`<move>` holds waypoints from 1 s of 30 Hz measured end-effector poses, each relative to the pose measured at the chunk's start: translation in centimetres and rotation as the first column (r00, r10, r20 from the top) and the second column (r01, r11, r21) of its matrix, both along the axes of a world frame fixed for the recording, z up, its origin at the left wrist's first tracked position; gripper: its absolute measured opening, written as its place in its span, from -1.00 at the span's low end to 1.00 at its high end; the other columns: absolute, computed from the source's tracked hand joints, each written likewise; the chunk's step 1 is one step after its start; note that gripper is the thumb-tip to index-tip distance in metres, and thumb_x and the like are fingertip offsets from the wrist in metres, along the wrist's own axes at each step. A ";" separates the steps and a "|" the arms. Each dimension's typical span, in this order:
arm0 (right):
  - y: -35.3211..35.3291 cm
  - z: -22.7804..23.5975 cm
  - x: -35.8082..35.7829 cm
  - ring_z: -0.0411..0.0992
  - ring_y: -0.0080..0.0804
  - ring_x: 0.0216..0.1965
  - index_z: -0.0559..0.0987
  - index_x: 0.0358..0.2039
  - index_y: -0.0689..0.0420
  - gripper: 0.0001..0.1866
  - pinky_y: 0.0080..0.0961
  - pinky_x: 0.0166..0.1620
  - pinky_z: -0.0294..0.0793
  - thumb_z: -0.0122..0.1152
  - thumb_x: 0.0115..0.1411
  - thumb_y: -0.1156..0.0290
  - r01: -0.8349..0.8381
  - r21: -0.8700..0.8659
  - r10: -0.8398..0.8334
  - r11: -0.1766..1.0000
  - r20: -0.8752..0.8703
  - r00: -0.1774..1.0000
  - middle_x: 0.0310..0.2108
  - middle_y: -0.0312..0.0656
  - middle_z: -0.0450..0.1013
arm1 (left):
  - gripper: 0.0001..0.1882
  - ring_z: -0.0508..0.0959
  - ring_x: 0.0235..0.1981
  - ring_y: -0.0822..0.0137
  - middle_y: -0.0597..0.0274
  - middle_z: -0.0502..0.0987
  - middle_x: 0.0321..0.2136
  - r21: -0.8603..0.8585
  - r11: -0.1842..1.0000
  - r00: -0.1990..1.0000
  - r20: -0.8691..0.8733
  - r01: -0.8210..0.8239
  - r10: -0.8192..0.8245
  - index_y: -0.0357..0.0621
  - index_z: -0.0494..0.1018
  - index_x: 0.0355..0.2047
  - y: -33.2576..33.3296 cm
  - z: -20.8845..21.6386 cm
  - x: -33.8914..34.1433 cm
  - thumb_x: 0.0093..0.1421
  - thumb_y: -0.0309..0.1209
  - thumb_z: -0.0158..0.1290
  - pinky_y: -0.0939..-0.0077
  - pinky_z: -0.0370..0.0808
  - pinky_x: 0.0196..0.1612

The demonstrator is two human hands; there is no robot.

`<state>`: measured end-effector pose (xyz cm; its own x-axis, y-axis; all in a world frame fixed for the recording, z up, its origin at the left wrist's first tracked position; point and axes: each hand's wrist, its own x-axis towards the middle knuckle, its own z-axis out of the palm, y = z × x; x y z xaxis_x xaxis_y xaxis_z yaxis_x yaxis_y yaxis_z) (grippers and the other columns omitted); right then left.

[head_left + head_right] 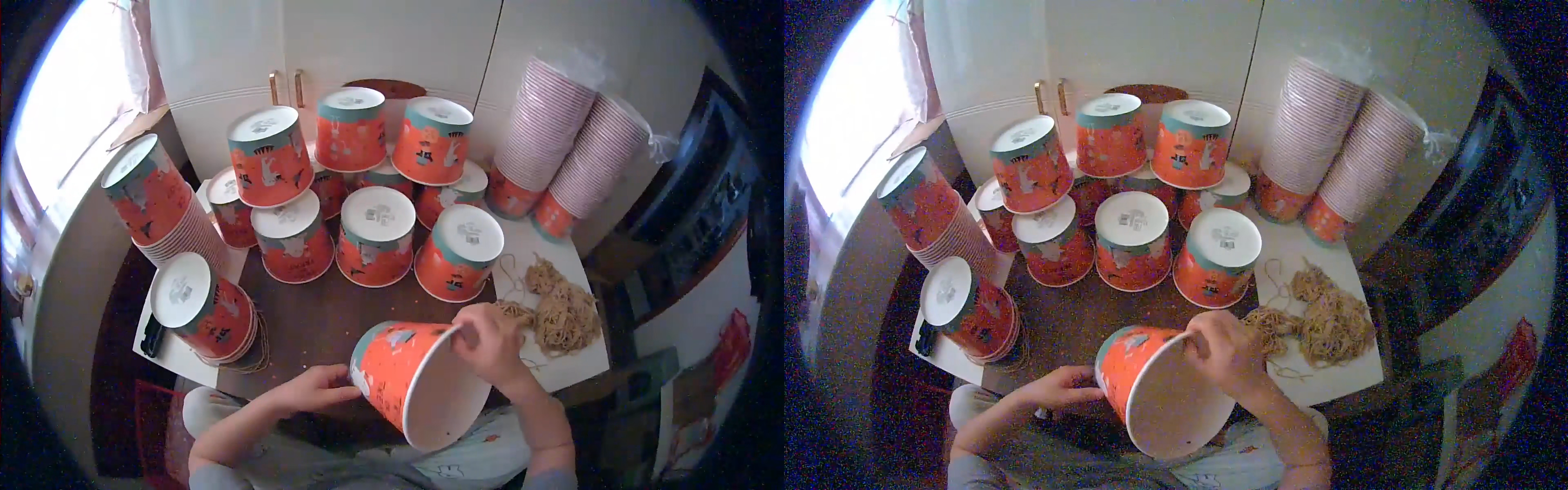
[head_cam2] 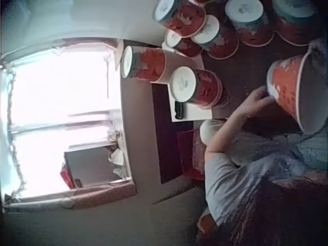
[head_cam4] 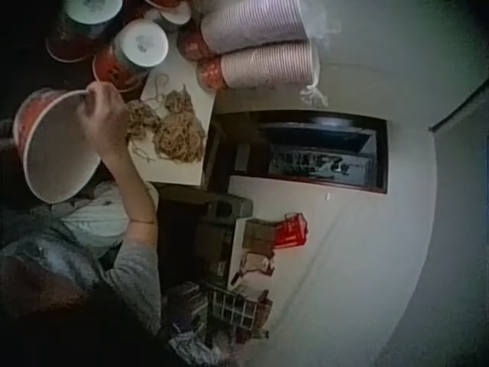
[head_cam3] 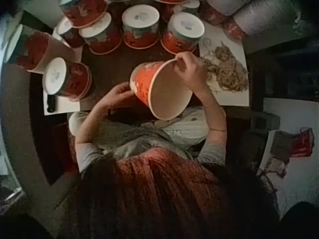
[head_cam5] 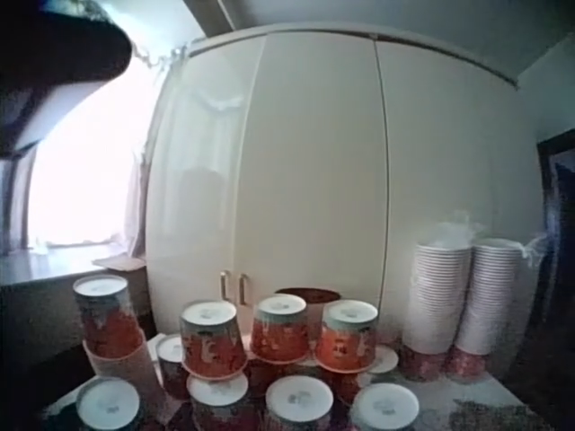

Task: Tying thin strings onto the handles of decorative paper buckets.

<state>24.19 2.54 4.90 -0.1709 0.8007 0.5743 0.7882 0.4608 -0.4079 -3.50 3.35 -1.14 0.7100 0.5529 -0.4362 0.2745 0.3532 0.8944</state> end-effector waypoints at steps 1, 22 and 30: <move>0.1 -0.1 0.1 0.41 -0.26 -0.50 0.39 -0.49 0.13 -0.81 -0.42 -0.48 0.41 0.18 -0.16 0.49 -0.073 0.125 0.067 0.989 0.050 0.997 -0.50 -0.24 0.41 | -0.63 0.42 -0.15 0.26 0.11 0.35 -0.13 0.051 0.994 0.985 -0.147 0.095 -0.087 -0.24 0.28 -0.11 0.4 0.4 0.0 0.13 -0.29 -0.04 0.42 0.35 -0.07; -1.3 -1.1 -0.2 0.37 -0.46 -0.48 0.40 -0.45 -0.02 -0.88 -0.55 -0.48 0.43 0.08 -0.08 0.38 -0.437 0.551 0.342 0.711 0.272 0.900 -0.42 -0.33 0.41 | -0.79 0.51 -0.32 0.29 0.29 0.49 -0.36 0.993 -0.010 0.969 -0.120 0.121 -0.218 -0.12 0.45 -0.38 0.9 11.5 6.3 -0.10 -0.43 -0.03 0.52 0.50 -0.37; -1.1 -1.4 -0.1 0.38 -0.44 -0.55 0.41 -0.45 0.06 -0.74 -0.50 -0.52 0.41 0.22 -0.11 0.23 -0.450 0.507 0.365 0.735 0.264 0.893 -0.47 -0.33 0.43 | -0.80 0.53 -0.43 0.30 0.29 0.49 -0.45 0.989 -0.021 0.962 -0.146 0.145 -0.231 -0.12 0.45 -0.38 1.5 10.8 6.6 -0.07 -0.42 -0.05 0.49 0.50 -0.49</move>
